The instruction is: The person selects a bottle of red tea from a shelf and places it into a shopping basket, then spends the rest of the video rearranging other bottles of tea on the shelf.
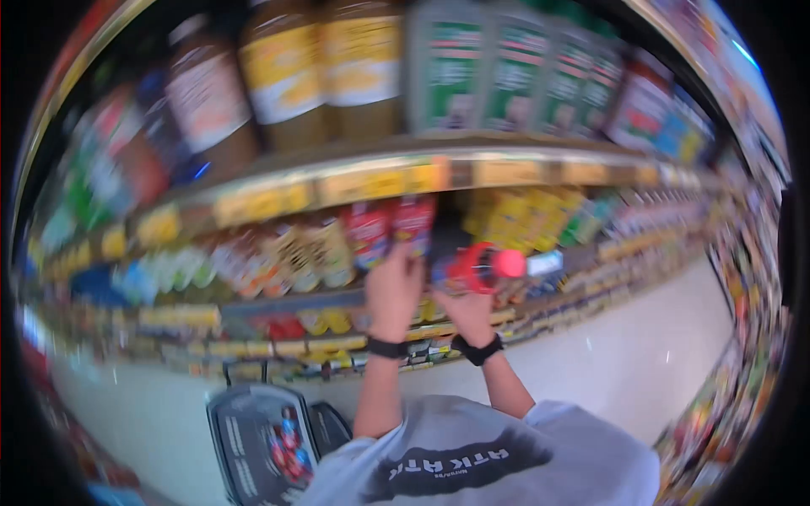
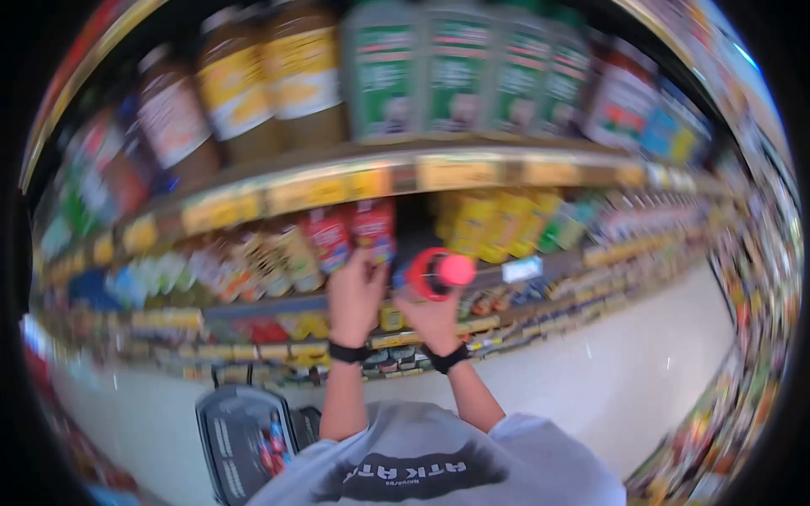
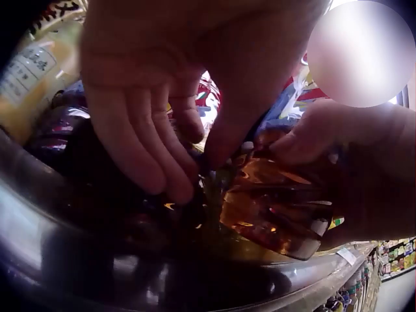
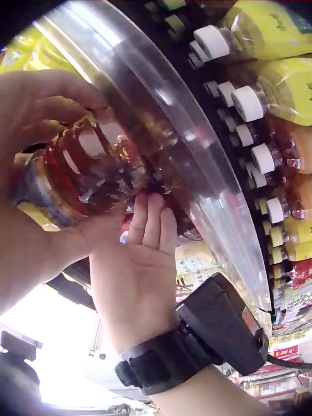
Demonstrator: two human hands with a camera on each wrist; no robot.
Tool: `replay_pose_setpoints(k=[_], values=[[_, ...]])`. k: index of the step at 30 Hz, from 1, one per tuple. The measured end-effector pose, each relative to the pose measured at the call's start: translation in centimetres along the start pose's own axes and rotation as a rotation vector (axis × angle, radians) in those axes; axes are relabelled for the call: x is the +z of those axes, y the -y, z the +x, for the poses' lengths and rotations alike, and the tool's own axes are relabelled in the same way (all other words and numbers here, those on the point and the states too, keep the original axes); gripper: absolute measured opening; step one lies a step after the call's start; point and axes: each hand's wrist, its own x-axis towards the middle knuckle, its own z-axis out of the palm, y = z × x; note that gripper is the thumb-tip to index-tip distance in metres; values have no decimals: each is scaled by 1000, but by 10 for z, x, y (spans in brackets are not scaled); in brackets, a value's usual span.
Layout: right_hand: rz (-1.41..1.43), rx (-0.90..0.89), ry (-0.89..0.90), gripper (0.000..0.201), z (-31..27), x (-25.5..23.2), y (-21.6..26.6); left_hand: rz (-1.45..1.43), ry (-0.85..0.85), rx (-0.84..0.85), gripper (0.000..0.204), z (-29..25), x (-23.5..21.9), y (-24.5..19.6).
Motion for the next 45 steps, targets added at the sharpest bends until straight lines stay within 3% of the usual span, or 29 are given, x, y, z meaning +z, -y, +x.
replay_pose_setpoints(k=[1,2,3,5,6,7,8,11,32,34,36,38,40,42,45], values=[[-79,46,70,68,-2,-4,-18,0,-5,-11,14,-1,4,2],[-72,12,23,65,1,-2,-24,4,-18,-38,13,-2,10,4],[118,13,-26,61,3,3,-12,-33,-56,-38,16,-3,11,5],[-9,-46,0,64,7,-3,-22,-29,-123,-37,14,-7,18,5],[-54,14,25,64,11,-5,-25,-24,-77,-80,16,-6,24,8],[89,-85,46,64,17,-7,-46,-31,-128,-83,18,-7,30,8],[-15,-2,120,68,18,-11,-42,-47,-166,-64,20,-12,33,9],[-85,-52,115,62,14,-5,-25,-90,-191,-48,28,-23,32,10],[-17,2,203,60,16,-2,-22,-162,-136,-74,32,-55,32,13],[-53,40,221,63,21,-8,-29,-144,-68,-115,34,-53,26,12],[-109,-147,124,70,20,-9,-50,-53,-165,-32,36,-49,26,11],[-182,-95,114,75,14,-7,-39,-21,-418,161,38,-43,29,13],[-17,-133,83,74,11,0,-34,-11,-428,206,38,-38,26,9],[62,-116,99,66,14,1,-12,10,-311,70,34,-30,29,2],[106,-70,136,55,12,0,7,225,-261,76,22,-17,39,9]])
